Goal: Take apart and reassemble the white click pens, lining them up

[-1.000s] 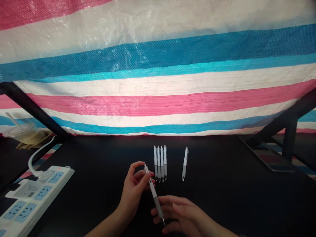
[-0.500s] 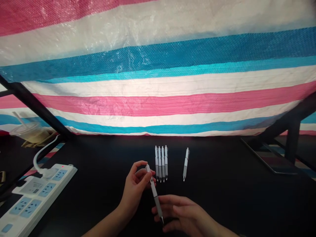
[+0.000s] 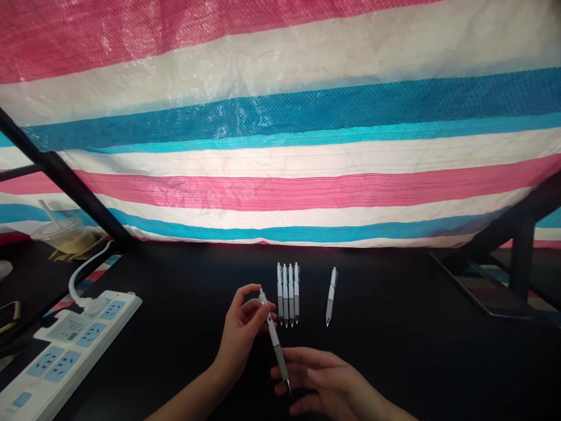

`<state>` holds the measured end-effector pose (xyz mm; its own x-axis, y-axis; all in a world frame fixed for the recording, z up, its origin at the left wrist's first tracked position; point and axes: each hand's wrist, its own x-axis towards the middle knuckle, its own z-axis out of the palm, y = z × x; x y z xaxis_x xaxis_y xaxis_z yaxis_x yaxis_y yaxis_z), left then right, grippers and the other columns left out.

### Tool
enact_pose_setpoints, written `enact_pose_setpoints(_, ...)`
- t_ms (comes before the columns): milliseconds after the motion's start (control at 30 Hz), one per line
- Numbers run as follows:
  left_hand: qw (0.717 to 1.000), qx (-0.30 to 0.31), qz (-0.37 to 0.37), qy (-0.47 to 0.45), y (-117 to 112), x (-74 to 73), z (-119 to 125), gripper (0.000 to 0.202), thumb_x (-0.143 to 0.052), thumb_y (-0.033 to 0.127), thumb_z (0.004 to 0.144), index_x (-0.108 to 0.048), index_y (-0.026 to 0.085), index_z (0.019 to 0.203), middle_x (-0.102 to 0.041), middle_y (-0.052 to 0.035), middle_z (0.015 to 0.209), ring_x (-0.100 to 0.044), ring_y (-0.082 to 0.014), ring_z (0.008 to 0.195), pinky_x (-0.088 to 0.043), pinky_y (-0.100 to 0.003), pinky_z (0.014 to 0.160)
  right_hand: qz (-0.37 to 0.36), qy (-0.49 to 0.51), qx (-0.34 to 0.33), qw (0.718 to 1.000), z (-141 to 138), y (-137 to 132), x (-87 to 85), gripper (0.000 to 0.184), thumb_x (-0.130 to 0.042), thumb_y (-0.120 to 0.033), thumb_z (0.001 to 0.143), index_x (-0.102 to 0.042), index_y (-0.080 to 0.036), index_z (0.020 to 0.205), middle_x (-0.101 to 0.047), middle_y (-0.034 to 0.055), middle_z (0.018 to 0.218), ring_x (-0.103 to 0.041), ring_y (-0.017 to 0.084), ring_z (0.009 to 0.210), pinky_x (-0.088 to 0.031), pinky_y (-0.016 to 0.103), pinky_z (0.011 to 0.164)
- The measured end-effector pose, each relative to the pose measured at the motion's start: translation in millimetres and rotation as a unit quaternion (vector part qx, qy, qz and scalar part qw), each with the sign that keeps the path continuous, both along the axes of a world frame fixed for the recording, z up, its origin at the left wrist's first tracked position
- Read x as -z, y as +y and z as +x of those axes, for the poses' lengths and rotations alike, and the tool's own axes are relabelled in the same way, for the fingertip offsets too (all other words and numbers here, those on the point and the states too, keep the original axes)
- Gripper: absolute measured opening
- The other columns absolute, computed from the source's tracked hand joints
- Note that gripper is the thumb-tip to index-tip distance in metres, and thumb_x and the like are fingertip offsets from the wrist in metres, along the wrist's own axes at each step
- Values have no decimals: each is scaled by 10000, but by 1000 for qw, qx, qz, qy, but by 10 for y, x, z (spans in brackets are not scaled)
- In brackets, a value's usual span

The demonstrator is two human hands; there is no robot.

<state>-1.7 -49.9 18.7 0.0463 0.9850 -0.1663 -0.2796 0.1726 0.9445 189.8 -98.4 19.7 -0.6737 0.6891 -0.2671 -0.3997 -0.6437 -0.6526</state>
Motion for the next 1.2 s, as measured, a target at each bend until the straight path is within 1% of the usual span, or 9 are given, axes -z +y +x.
enact_pose_setpoints(367, 955, 31, 135, 261, 713, -83, -59, 414, -701, 383, 732, -573, 204, 1083, -605, 23, 705, -622, -165, 617, -562, -261, 493, 12, -86, 65, 994, 24, 24, 102, 349, -689, -235, 671, -721, -125, 1000, -713, 136, 951, -674, 211, 733, -453, 269, 587)
enact_pose_setpoints(500, 948, 34, 119, 294, 961, 11, 27, 412, -751, 353, 662, -631, 178, 1015, -625, -23, 836, -591, -124, 512, -553, -263, 455, 48, -116, 73, 989, 29, 50, 107, 350, -676, -256, 664, -715, -119, 983, -700, 113, 898, -650, 180, 698, -433, 239, 543)
enact_pose_setpoints(633, 951, 50, 74, 296, 900, 58, 57, 412, -661, 380, 756, -582, 149, 1088, -624, -102, 995, -635, -141, 550, -568, -283, 477, 155, -202, 72, 964, 88, 121, 0, 334, -623, -291, 702, -697, -125, 982, -689, 100, 877, -627, 168, 669, -430, 241, 527)
enact_pose_setpoints(733, 954, 86, 43, 285, 720, 18, 9, 424, -593, 384, 812, -530, 133, 1148, -616, -131, 1032, -666, -167, 609, -589, -316, 525, 335, -390, 115, 850, 240, 210, -102, 281, -486, -210, 825, -668, -166, 1034, -697, 88, 907, -630, 180, 722, -480, 292, 622)
enact_pose_setpoints(833, 953, 111, 33, 279, 512, -37, -67, 432, -567, 379, 833, -504, 137, 1184, -615, -135, 1063, -672, -181, 673, -592, -328, 569, 547, -569, 138, 598, 446, 319, -62, 521, -404, 3, 776, -584, -207, 1217, -635, 110, 1217, -606, 245, 1025, -483, 380, 840)
enact_pose_setpoints(900, 951, 129, 35, 280, 375, -65, -115, 400, -562, 376, 839, -513, 158, 1171, -611, -129, 1088, -668, -191, 714, -579, -318, 568, 609, -657, 117, 429, 551, 391, 44, 646, -405, 95, 660, -597, -196, 1204, -628, 117, 1260, -623, 284, 999, -501, 395, 772)
enact_pose_setpoints(967, 949, 125, 59, 282, 244, -86, -149, 327, -553, 363, 850, -539, 179, 1119, -617, -110, 1084, -658, -190, 741, -560, -302, 582, 655, -674, 92, 328, 600, 448, 155, 655, -436, 112, 622, -602, -177, 1186, -644, 117, 1240, -652, 269, 896, -510, 360, 687)
enact_pose_setpoints(1033, 953, 114, 94, 265, 120, -99, -157, 275, -530, 355, 874, -551, 204, 1103, -629, -83, 1053, -648, -189, 789, -544, -295, 640, 684, -665, 86, 286, 594, 482, 225, 526, -491, 87, 643, -642, -172, 1075, -701, 94, 1120, -652, 254, 839, -501, 336, 654)
enact_pose_setpoints(1200, 960, 67, 132, 238, -133, -67, -49, 239, -547, 326, 864, -585, 228, 1079, -626, -18, 773, -601, -170, 702, -494, -262, 629, 712, -639, 67, 282, 491, 468, 168, 274, -543, 35, 722, -627, -199, 835, -709, 23, 905, -630, 187, 759, -469, 289, 654)
